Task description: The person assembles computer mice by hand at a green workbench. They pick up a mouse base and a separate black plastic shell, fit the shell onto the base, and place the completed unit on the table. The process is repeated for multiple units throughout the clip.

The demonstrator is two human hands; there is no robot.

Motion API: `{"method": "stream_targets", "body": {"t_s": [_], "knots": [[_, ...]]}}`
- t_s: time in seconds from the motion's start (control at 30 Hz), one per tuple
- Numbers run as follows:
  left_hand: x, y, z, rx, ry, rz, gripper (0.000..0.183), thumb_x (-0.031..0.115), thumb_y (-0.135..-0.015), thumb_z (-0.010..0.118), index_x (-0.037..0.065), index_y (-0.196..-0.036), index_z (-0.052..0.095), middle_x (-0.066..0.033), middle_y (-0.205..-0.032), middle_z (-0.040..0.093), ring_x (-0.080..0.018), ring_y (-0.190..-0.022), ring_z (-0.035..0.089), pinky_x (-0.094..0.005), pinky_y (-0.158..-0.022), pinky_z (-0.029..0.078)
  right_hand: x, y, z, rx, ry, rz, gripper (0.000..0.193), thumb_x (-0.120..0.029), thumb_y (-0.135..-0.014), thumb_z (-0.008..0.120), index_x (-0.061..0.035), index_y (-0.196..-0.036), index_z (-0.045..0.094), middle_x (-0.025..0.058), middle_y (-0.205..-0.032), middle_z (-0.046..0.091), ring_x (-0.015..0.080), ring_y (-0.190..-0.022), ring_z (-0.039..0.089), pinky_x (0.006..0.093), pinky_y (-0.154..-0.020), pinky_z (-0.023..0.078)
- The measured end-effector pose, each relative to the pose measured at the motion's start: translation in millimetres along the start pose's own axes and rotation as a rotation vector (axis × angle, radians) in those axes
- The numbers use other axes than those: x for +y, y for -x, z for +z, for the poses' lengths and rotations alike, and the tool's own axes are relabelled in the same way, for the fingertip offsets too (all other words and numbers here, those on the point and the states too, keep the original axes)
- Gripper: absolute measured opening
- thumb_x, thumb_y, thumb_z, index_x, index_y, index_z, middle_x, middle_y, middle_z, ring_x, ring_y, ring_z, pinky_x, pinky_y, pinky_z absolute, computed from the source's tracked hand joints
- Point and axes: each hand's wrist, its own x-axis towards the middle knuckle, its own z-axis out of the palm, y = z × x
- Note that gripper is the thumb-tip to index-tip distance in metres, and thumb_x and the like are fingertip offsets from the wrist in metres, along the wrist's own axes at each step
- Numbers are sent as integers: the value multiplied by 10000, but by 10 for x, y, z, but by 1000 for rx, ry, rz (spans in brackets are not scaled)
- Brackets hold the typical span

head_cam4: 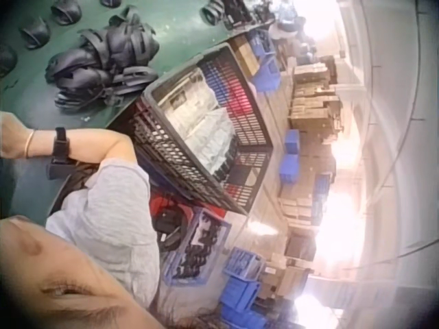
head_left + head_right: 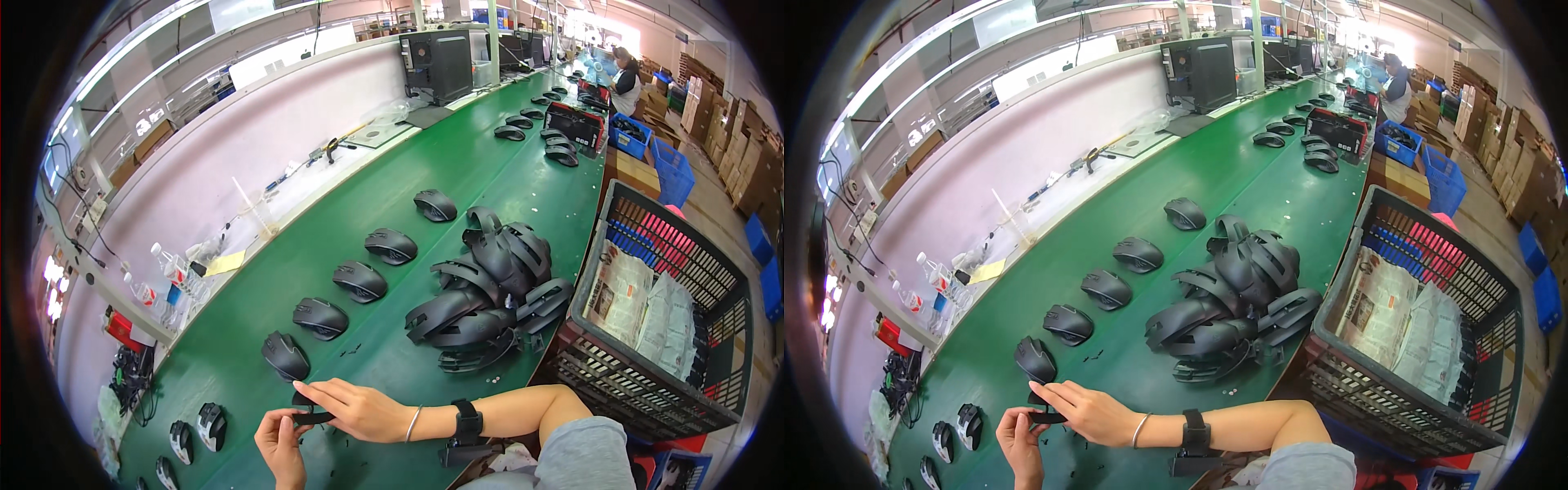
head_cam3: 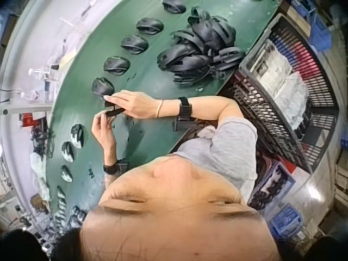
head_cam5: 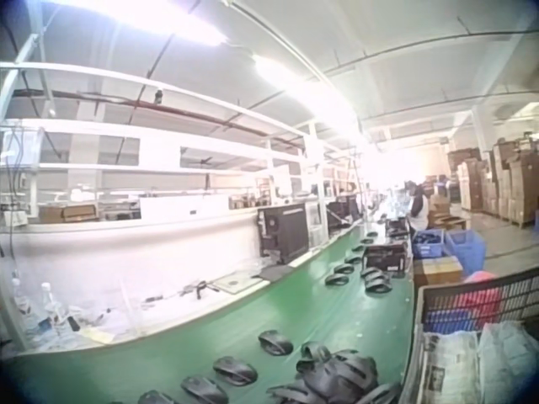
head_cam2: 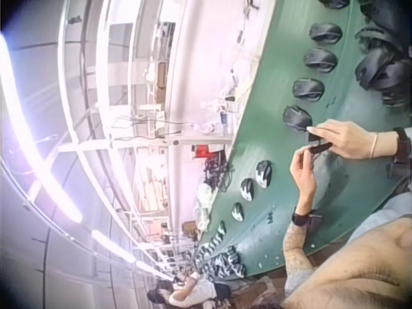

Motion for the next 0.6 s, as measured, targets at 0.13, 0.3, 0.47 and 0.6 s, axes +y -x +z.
{"method": "stream_targets", "body": {"t_s": [0.13,0.3,0.47,0.6], "knots": [[-134,38,-46,38,-122,55,214,185,-954,523,-15,-883,554,-74,-830,593,-118,-747,592,-243,-631,521,-53,29,-11,-7,-128,2,787,47,-691,678,-67,-1396,348,97,-1187,516,279,-986,536,365,-787,498],[-236,71,-13,102,-94,88,220,210,-949,533,4,-873,549,-37,-826,594,-88,-731,566,-222,-626,486,13,99,80,-44,-242,-172,779,79,-683,633,-68,-1385,331,114,-1242,485,304,-1033,514,386,-869,477],[17,-142,-418,-76,-551,261,426,183,-801,629,-21,-1157,512,-165,-1170,542,-291,-1150,495,-409,-1017,340,-130,58,-3,-83,-178,61,744,24,-733,651,-61,-1387,306,142,-1323,422,331,-1108,499,381,-864,490],[-213,-575,-1660,515,-1632,229,665,300,-810,657,27,-1348,377,-210,-1437,304,-416,-1346,203,-511,-1093,174,-31,135,43,-16,-68,-29,607,-41,-789,652,-66,-1331,380,167,-1440,300,334,-1079,534,367,-796,523]]}}
